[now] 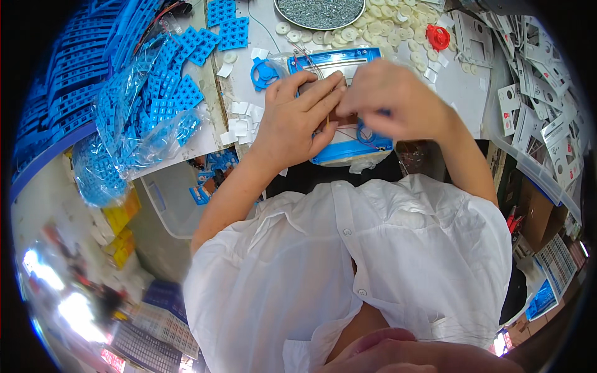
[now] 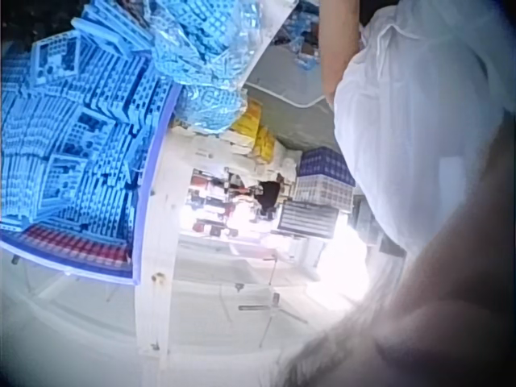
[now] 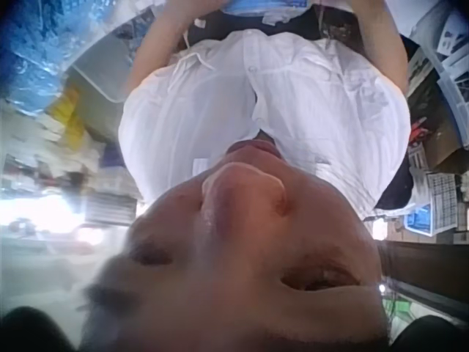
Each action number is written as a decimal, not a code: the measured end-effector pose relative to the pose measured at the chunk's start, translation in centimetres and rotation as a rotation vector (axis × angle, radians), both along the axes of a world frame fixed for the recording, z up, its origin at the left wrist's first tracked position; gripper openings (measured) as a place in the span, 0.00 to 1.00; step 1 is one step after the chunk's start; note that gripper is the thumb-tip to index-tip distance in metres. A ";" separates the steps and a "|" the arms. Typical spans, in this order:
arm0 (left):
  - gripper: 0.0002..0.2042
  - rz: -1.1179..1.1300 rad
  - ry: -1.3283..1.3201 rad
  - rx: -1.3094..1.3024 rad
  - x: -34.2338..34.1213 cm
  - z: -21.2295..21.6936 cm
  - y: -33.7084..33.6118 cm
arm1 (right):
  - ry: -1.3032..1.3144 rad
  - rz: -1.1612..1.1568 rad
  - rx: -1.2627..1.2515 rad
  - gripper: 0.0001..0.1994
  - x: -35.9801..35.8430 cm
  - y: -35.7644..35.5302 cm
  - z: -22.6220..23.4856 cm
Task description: Assembling small electronic and mechanical components into a blue toy housing using manual manipulation and a hot glue gun.
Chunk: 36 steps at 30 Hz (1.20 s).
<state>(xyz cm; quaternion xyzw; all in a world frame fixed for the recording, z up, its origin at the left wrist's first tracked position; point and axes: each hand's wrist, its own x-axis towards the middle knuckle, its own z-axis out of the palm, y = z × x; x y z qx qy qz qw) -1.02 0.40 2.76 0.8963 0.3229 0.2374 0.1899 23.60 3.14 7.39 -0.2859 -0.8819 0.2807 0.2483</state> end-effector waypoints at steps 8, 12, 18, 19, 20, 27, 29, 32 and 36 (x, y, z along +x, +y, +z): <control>0.34 0.003 0.177 -0.063 -0.1 2.5 -1.9 | -0.017 -0.008 0.118 0.19 -3.0 7.4 -1.9; 0.35 0.018 0.171 -0.085 -0.3 2.3 -2.3 | -0.026 -0.081 0.007 0.15 -4.0 7.5 -1.5; 0.36 0.013 0.227 -0.059 -0.4 2.4 -2.8 | -0.021 -0.120 0.018 0.13 -5.1 8.1 -2.3; 0.36 0.010 0.216 -0.061 -0.5 2.3 -2.6 | -0.004 -0.123 0.015 0.13 -4.7 8.1 -1.8; 0.36 0.006 0.205 -0.063 -0.6 2.2 -2.5 | 0.013 -0.125 0.012 0.13 -4.2 7.9 -1.5; 0.21 0.049 -0.070 -0.013 0.3 1.3 -0.7 | -0.082 -0.229 0.282 0.10 0.1 3.5 -1.4; 0.16 0.081 -0.136 0.039 0.8 0.8 0.2 | -0.102 -0.230 0.385 0.10 0.0 2.3 -1.6; 0.08 0.255 -0.193 -0.017 1.4 0.5 1.9 | -0.274 -0.172 0.404 0.05 0.9 0.8 -1.7; 0.04 0.396 -0.139 0.128 2.6 0.6 4.9 | -0.363 -0.212 0.401 0.05 0.6 -0.6 -0.9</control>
